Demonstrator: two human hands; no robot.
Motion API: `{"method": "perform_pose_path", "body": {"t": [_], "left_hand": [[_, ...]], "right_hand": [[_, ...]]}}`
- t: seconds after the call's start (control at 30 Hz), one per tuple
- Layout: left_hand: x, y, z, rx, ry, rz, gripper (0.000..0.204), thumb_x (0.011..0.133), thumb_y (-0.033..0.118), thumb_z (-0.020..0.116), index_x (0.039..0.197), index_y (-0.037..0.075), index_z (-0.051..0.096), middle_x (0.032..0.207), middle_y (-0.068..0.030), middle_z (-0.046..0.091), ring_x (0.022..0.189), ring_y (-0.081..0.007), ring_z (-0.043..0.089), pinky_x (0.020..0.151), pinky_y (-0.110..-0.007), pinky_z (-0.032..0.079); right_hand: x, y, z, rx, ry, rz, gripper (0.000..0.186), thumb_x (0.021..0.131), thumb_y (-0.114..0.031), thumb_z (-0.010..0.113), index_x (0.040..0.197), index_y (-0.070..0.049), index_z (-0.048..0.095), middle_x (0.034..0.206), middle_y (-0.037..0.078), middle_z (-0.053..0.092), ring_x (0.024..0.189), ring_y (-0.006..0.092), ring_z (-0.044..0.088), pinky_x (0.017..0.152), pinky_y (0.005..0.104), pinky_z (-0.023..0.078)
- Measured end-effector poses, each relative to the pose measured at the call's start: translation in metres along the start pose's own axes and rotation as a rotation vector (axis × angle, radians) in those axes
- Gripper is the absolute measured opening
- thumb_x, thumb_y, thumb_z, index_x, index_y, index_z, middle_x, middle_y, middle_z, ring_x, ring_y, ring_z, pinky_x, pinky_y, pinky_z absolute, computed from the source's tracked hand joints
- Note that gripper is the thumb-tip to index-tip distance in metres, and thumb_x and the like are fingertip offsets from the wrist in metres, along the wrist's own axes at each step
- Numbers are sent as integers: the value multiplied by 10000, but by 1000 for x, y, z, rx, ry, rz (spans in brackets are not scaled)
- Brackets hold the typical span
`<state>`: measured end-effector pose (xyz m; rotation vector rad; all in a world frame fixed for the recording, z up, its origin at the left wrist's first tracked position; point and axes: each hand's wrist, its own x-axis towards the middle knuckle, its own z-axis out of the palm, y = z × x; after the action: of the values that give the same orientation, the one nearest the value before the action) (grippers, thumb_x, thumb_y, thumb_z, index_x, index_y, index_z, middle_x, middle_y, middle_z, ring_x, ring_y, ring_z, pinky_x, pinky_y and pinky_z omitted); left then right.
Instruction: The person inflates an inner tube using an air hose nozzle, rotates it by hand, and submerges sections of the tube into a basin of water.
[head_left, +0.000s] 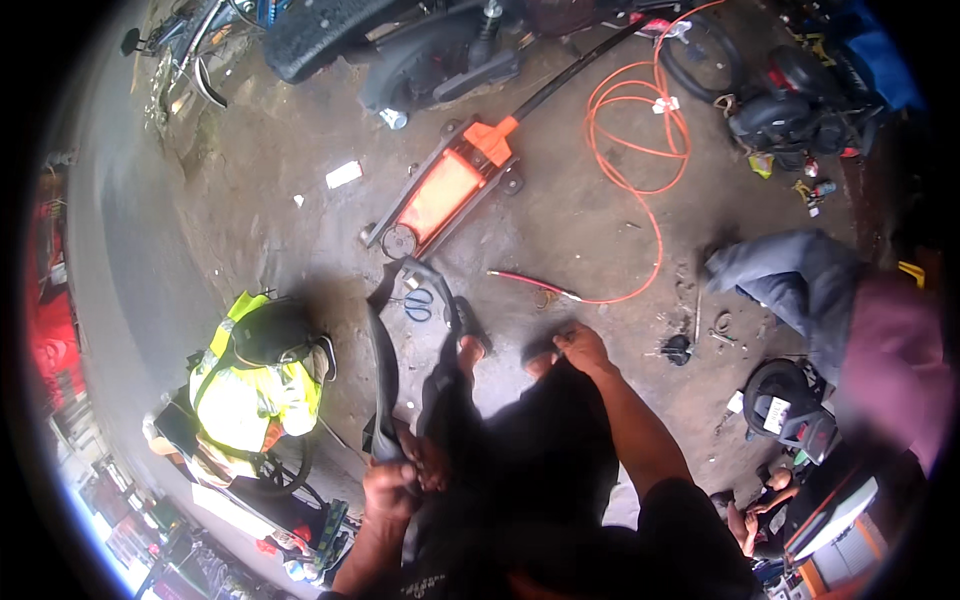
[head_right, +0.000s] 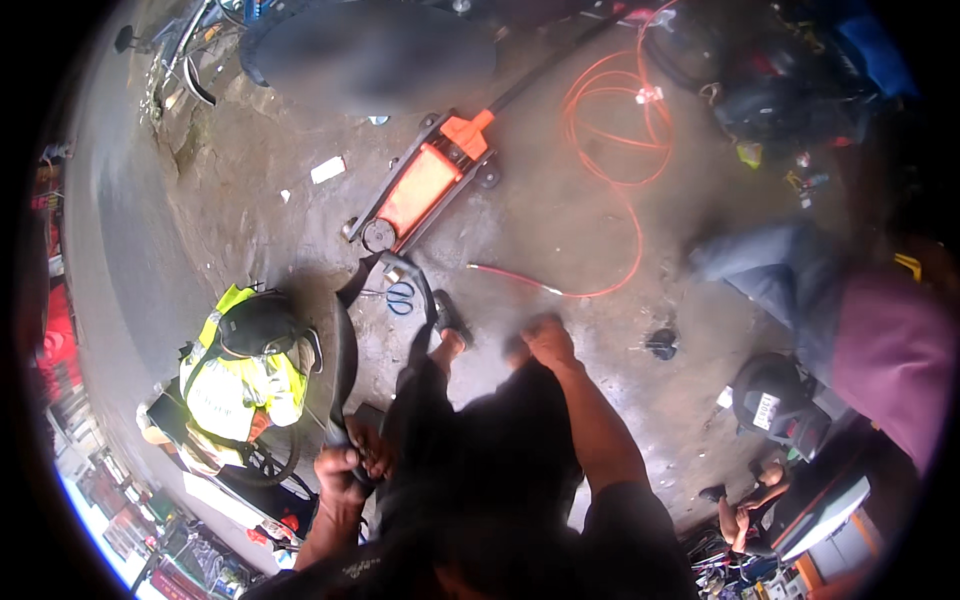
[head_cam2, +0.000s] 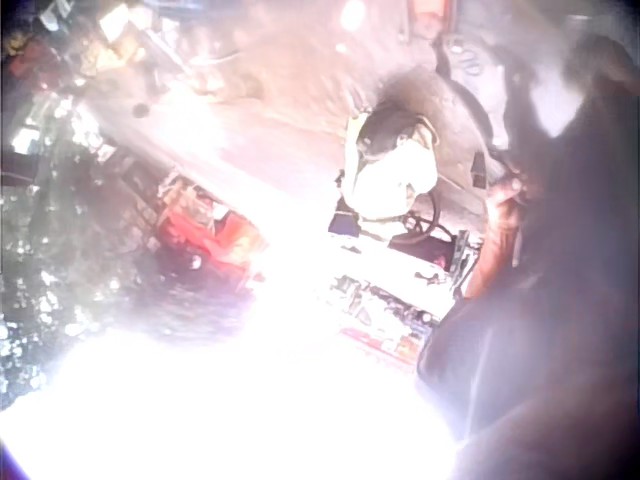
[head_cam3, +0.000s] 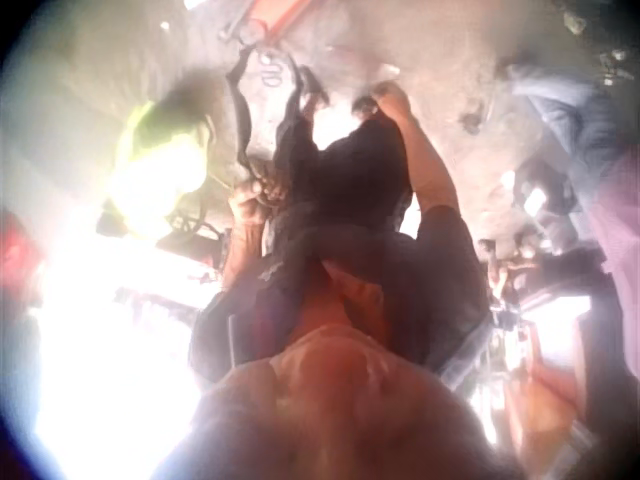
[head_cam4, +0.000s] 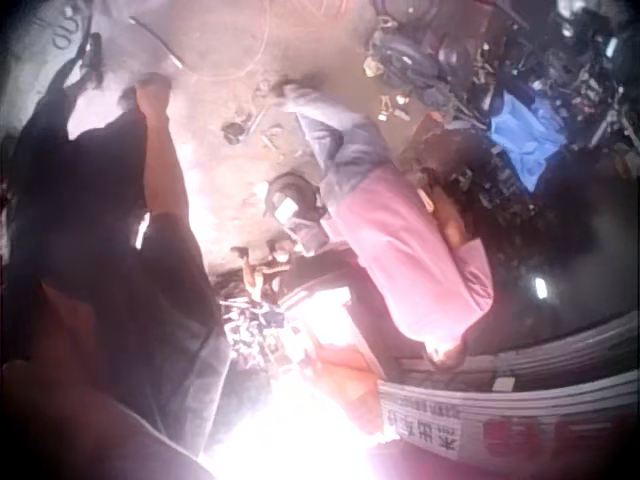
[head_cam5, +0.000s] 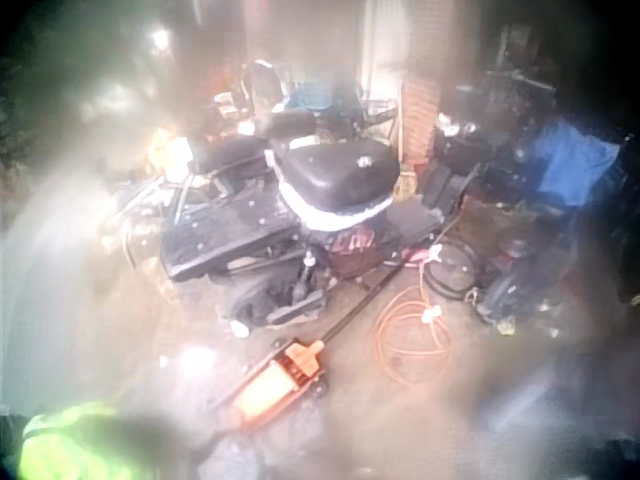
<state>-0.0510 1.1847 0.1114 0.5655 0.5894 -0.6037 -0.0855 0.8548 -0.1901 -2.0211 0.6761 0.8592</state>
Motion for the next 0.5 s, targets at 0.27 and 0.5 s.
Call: {"method": "perform_pose_path", "body": {"t": [0.27,0.5], "left_hand": [[116,-84,-151,4,36,-184,245,735,121,702,929,17,594,681,-148,545,608,-290,555,600,-471,467],[186,-160,-272,15,244,-316,249,729,101,685,936,2,590,687,-164,538,601,-294,545,588,-457,460]], "right_hand": [[258,82,177,-618,66,-237,393,805,-227,710,1152,-58,639,1222,194,622,1166,374,594,964,508,492],[380,145,269,-660,107,-367,437,823,-261,718,1192,-71,581,1249,124,581,1231,335,504,957,485,445]]}}
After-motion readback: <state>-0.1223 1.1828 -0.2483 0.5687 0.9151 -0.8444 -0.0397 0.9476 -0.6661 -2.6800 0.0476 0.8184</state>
